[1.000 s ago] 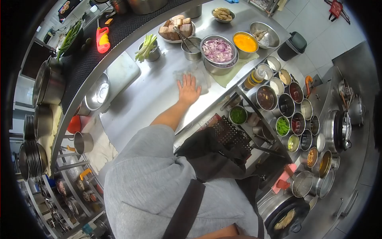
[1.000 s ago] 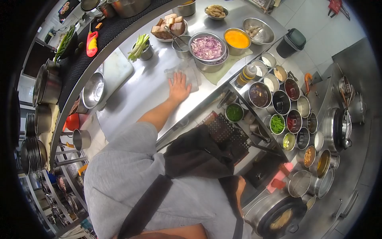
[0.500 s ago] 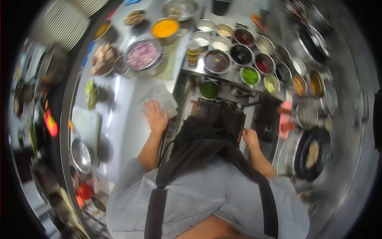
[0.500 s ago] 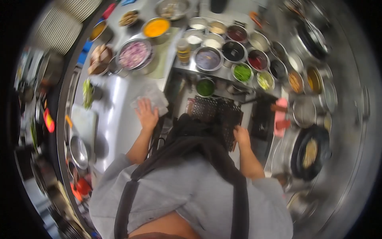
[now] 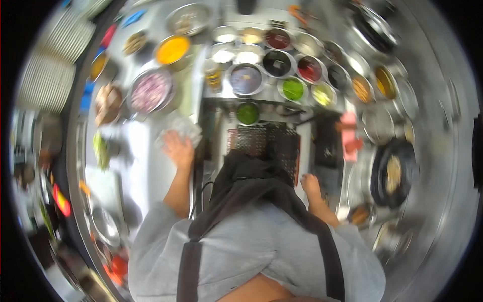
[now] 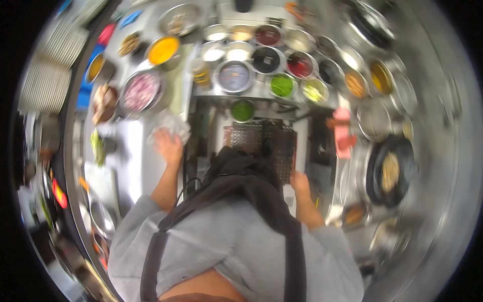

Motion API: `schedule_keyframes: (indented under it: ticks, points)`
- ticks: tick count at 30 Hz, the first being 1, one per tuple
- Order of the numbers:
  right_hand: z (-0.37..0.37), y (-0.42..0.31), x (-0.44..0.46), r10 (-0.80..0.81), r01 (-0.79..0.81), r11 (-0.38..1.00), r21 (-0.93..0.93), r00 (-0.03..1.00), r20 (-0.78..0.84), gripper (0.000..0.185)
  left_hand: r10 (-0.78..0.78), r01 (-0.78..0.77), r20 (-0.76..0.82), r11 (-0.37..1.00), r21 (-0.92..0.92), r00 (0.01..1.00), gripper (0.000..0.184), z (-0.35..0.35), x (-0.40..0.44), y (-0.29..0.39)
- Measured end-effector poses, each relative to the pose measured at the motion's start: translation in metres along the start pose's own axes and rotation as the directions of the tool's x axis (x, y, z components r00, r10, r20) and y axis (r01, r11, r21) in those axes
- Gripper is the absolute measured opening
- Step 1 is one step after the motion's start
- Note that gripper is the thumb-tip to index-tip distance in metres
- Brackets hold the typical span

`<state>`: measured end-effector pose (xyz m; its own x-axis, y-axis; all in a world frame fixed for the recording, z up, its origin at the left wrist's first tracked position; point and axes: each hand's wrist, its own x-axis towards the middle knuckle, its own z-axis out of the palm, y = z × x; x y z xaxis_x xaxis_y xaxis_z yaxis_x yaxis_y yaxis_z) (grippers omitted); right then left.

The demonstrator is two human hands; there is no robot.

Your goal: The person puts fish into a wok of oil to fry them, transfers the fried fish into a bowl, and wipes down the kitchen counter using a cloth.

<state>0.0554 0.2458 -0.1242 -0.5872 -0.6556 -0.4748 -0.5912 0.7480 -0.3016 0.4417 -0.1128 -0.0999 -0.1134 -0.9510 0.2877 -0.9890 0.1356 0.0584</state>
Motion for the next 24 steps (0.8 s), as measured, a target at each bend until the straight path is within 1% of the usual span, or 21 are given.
schedule_keyframes:
  ticks: [1, 2, 3, 4, 5, 6, 8, 9, 10, 11, 13, 14, 16, 17, 19, 21, 22, 24]
  points:
    - [-0.003, 0.002, 0.001, -0.005, 0.006, 1.000, -0.015, 0.997, 0.073, 0.026, -0.040, 0.045, 0.073, 0.997, -0.063, 0.997, 0.062, 0.002, 0.001, -0.004]
    - [0.007, 0.016, 0.005, -0.130, 0.130, 0.990, -0.062, 0.992, -0.003, 0.025, -0.063, 0.071, 0.094, 0.993, -0.092, 0.994, 0.066, 0.002, 0.001, -0.004]
    - [-0.001, 0.014, 0.010, -0.219, 0.223, 0.973, -0.061, 0.973, 0.066, 0.026, -0.064, 0.072, 0.080, 0.992, -0.101, 0.995, 0.066, 0.013, 0.001, -0.008]
    - [0.001, 0.015, 0.018, -0.233, 0.241, 0.966, -0.091, 0.968, 0.092, 0.023, -0.086, 0.091, 0.061, 0.992, -0.087, 0.994, 0.067, 0.005, 0.002, -0.005]
    - [0.001, 0.014, 0.025, -0.247, 0.261, 0.958, -0.121, 0.962, 0.118, 0.021, -0.104, 0.115, 0.083, 0.982, -0.149, 0.991, 0.068, -0.001, 0.006, -0.006]
    - [-0.003, 0.012, 0.037, -0.262, 0.283, 0.951, -0.127, 0.951, 0.163, 0.021, -0.112, 0.122, 0.087, 0.985, -0.123, 0.990, 0.068, 0.001, 0.006, -0.008]
    - [-0.011, -0.005, 0.071, -0.300, 0.343, 0.928, -0.147, 0.920, 0.252, 0.021, -0.141, 0.149, 0.142, 0.988, -0.048, 0.980, 0.065, -0.008, 0.008, -0.004]
    - [-0.016, -0.014, 0.087, -0.324, 0.379, 0.912, -0.156, 0.900, 0.291, 0.021, -0.155, 0.162, 0.125, 0.986, -0.048, 0.980, 0.062, -0.011, 0.006, -0.001]
    - [-0.019, -0.025, 0.104, -0.353, 0.422, 0.890, -0.171, 0.877, 0.327, 0.021, -0.167, 0.173, 0.109, 0.984, -0.048, 0.980, 0.059, -0.011, 0.001, -0.001]
    - [-0.022, -0.036, 0.122, -0.385, 0.471, 0.863, -0.185, 0.848, 0.364, 0.021, -0.241, 0.243, 0.094, 0.970, -0.016, 0.966, 0.059, -0.015, -0.006, -0.002]
    - [-0.029, -0.060, 0.153, -0.439, 0.568, 0.792, -0.221, 0.783, 0.440, 0.022, -0.230, 0.236, 0.058, 0.964, -0.120, 0.971, 0.055, -0.026, -0.032, -0.001]
    - [-0.031, -0.072, 0.168, -0.467, 0.620, 0.748, -0.236, 0.745, 0.476, 0.022, -0.298, 0.302, 0.052, 0.948, -0.098, 0.953, 0.055, -0.035, -0.050, -0.005]
    - [-0.033, -0.098, 0.193, -0.513, 0.715, 0.648, -0.263, 0.665, 0.543, 0.022, -0.341, 0.343, 0.039, 0.932, -0.121, 0.939, 0.054, -0.054, -0.094, -0.011]
    - [-0.029, -0.111, 0.204, -0.537, 0.762, 0.589, -0.268, 0.618, 0.574, 0.022, -0.393, 0.394, 0.033, 0.914, -0.101, 0.919, 0.054, -0.062, -0.118, -0.017]
    - [-0.021, -0.135, 0.225, -0.586, 0.844, 0.457, -0.282, 0.523, 0.619, 0.023, -0.535, 0.538, 0.071, 0.841, -0.048, 0.842, 0.054, -0.077, -0.177, -0.031]
    - [-0.016, -0.157, 0.237, -0.643, 0.904, 0.320, -0.283, 0.427, 0.636, 0.023, -0.680, 0.681, -0.045, 0.732, 0.005, 0.732, 0.054, -0.077, -0.240, -0.048]
    - [-0.014, -0.169, 0.240, -0.667, 0.920, 0.285, -0.269, 0.392, 0.633, 0.023, -0.749, 0.753, -0.082, 0.657, 0.032, 0.658, 0.054, -0.085, -0.267, -0.053]
    - [-0.021, -0.210, 0.220, -0.688, 0.937, 0.320, -0.137, 0.330, 0.646, 0.023, -0.851, 0.862, -0.139, 0.498, 0.093, 0.506, 0.056, -0.098, -0.318, -0.066]
